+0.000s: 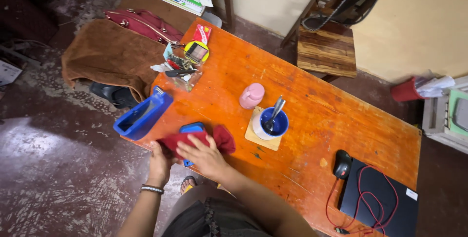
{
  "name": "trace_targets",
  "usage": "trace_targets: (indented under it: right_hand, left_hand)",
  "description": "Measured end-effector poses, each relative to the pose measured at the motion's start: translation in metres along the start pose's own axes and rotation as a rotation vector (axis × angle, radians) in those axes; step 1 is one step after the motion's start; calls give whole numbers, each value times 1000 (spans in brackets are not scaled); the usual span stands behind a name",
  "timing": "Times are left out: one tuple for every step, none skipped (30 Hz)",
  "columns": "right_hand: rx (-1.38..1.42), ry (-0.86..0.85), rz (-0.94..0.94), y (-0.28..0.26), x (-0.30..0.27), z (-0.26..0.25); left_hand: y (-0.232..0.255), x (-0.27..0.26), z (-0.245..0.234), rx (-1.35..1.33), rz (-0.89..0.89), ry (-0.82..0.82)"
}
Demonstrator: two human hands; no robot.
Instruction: Wash a rag in a sink and then use it to wipe down a desk and office equipment including a laptop.
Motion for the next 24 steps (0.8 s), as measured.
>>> trace_targets:
  right_hand:
    - [-1,-2,-9,9,-9,12]
    - [108,-17,-38,18,-18,24]
    - [220,-36,-61,24,-29,37]
    - [223,-41,-63,28,-34,37]
    - [212,-125,-4,37,-38,41]
    - [200,-209,56,46,-43,44]
    - [197,-211,56,47,-40,38]
    - [245,7,84,50,-38,21]
    - [294,225,112,53,-40,6]
    - [293,222,113,49,-30,-1]
    - [434,249,187,50,-21,-6]
    - [575,278,262,50,-12,-11]
    - [577,276,264,57,-12,2]
    - [533,199,354,66,-13,19]
    - [488,127,434,76,-9,36]
    - [489,131,429,82,-6,43]
    - [467,150,466,89,-8,49]
    - [446,170,503,95,-10,56]
    - [446,170,501,104,-6,51]
    - [446,267,535,115,-5,43]
    - [446,362,571,124,-5,35]
    - [446,360,570,127,-1,18]
    - [329,363,579,129,3,-2]
    - [212,366,586,132,8,-22]
  left_hand:
    - [0,4,-6,-7,5,5]
    - [6,8,-11,165,138,-3]
    - [10,9,-16,341,264,-10]
    - [20,1,-18,339,261,-6]
    - [41,-10,-20,616,464,176]
    - [62,-23,-17,893,665,361]
    - [80,-34,-12,889,665,360]
    - [102,-48,-4,957,758,427]
    - [123,-63,2,1026,849,495]
    - [129,-55,1,1025,847,494]
    - [136,-48,1,1077,870,493]
    - [143,-41,0,1129,893,492]
    - [142,-35,-5,1130,890,491]
    - [139,-27,-10,1123,834,464]
    - [141,-16,-15,1115,787,442]
    - [147,-16,-14,1115,792,445]
    - [148,-14,-15,1106,716,428]
    - [149,-12,-16,1095,640,410]
    - [149,-14,-15,1095,641,413]
    - [148,-14,-13,1093,610,389]
    - [145,-16,-12,1092,576,363]
    - [142,-22,-9,1092,574,365]
    - [138,-26,-5,1079,562,331]
    - [135,-30,-1,1067,550,298]
Point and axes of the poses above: each hand's wrist, its own x-axis towards the middle knuckle, its own z-axis out of the palm, y = z × x, the point moved 5 cm from there along x, towards the middle knuckle, and after that the axes turned 8 degrees about -y, right-handed, at the moved point
